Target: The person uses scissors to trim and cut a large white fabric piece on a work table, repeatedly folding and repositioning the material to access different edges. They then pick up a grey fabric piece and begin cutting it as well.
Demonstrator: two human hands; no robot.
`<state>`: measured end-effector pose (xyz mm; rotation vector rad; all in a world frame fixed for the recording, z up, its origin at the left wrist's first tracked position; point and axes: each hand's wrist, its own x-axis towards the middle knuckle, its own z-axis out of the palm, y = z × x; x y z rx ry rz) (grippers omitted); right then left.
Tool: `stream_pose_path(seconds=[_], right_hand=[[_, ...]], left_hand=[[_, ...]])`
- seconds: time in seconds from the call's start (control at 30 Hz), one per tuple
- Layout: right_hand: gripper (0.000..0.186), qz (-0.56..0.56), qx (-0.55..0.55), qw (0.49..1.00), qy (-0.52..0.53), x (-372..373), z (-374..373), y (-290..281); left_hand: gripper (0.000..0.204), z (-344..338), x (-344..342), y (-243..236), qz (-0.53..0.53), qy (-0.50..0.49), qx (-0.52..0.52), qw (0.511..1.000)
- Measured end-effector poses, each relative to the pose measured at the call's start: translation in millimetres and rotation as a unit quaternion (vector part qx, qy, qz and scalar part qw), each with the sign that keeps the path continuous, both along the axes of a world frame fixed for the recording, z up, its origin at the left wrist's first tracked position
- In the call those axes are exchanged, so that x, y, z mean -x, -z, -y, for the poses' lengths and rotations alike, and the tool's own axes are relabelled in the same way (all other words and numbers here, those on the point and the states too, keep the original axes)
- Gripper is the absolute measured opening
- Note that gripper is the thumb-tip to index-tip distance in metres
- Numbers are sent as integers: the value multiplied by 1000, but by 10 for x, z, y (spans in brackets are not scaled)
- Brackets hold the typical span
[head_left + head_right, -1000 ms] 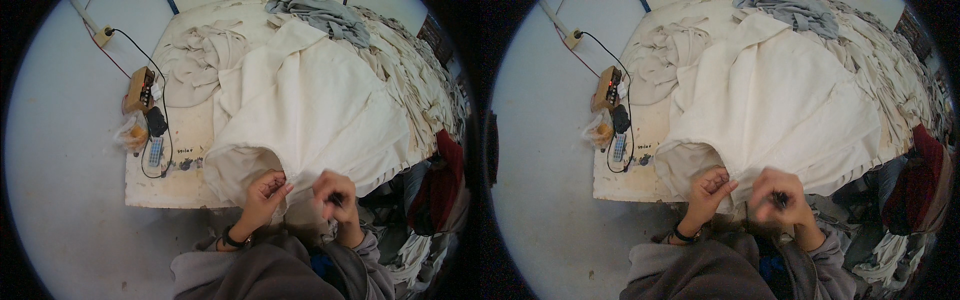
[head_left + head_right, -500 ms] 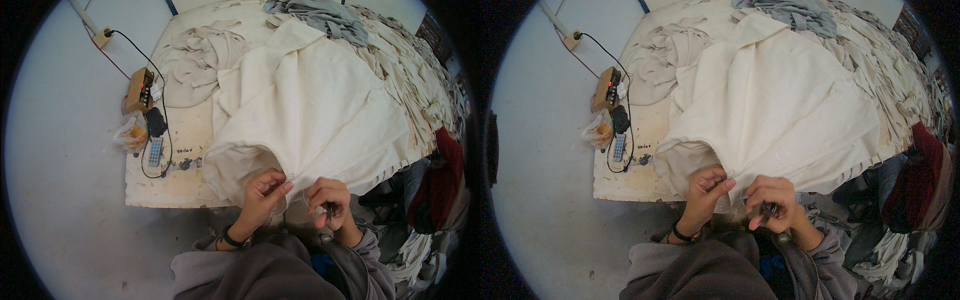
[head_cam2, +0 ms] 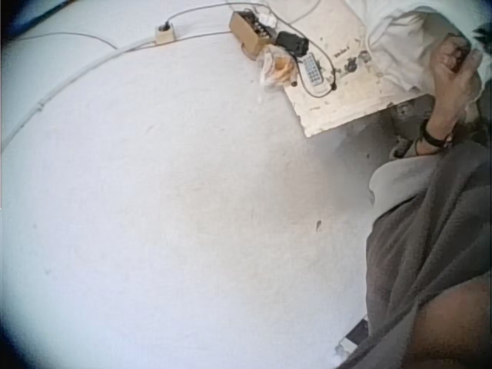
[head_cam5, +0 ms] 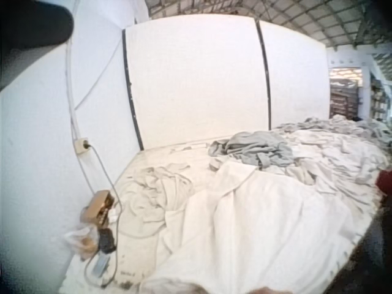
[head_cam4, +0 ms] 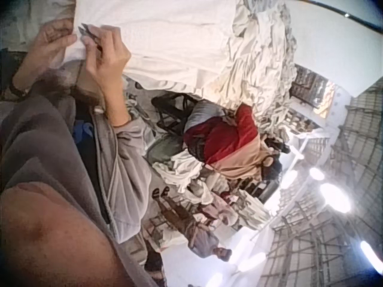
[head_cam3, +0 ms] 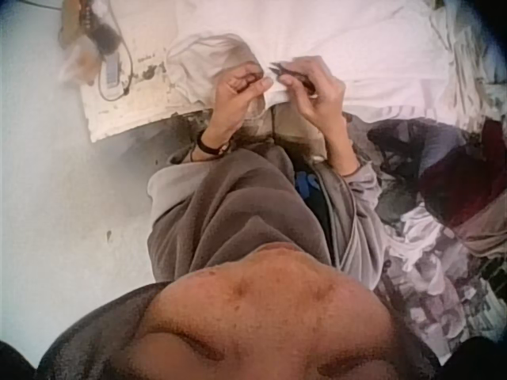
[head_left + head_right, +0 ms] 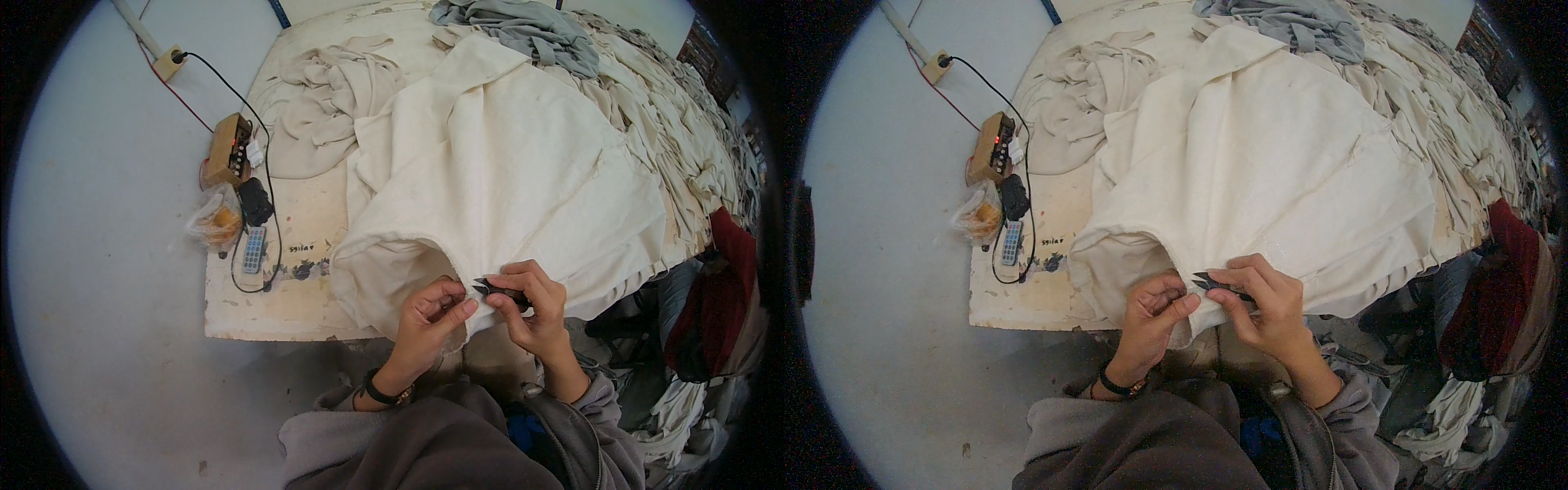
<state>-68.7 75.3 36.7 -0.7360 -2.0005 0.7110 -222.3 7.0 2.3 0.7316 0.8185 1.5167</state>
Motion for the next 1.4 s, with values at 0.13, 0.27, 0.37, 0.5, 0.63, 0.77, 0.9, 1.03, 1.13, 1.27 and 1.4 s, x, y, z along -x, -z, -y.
stream_pose_path(seconds=[0.13, 0.27, 0.37, 0.5, 0.63, 0.77, 0.9, 1.03, 1.13, 1.27, 1.4], right_hand=[[17, -11, -29, 1000, -6, 24, -12, 42], [15, -68, -29, 997, -6, -19, 0, 112], [17, -181, -3, 983, -44, -30, 12, 147], [20, -167, 39, 984, -47, -4, -9, 161], [25, -32, -25, 997, -70, -20, -33, 157], [18, -93, -19, 983, -158, -88, 0, 141], [31, -33, -39, 998, -47, -125, -86, 149], [55, 137, 16, 988, 67, -234, -175, 217], [52, 209, 68, 975, -36, -365, -68, 283], [49, 172, 123, 972, -107, -459, 32, 250], [45, 73, 35, 997, 19, -490, -167, 57]], left_hand=[[15, 7, -6, 7, -6, -3, -4, 1000], [15, 11, -6, 18, -14, -9, -4, 1000], [15, 8, -2, 22, -19, -8, -4, 1000], [15, 6, -18, 16, -10, -10, 1, 1000], [15, 12, -9, 37, -28, -10, 21, 999], [19, 26, 13, 92, -67, -29, 12, 997], [19, 47, 95, 58, -150, -91, 8, 984], [19, 124, 690, -45, -181, -445, -5, 877], [21, 287, 1245, 11, -199, -525, 2, 827], [26, 438, 1547, 189, -255, -498, 55, 827], [33, 386, 1408, 166, -369, -535, 77, 756]])
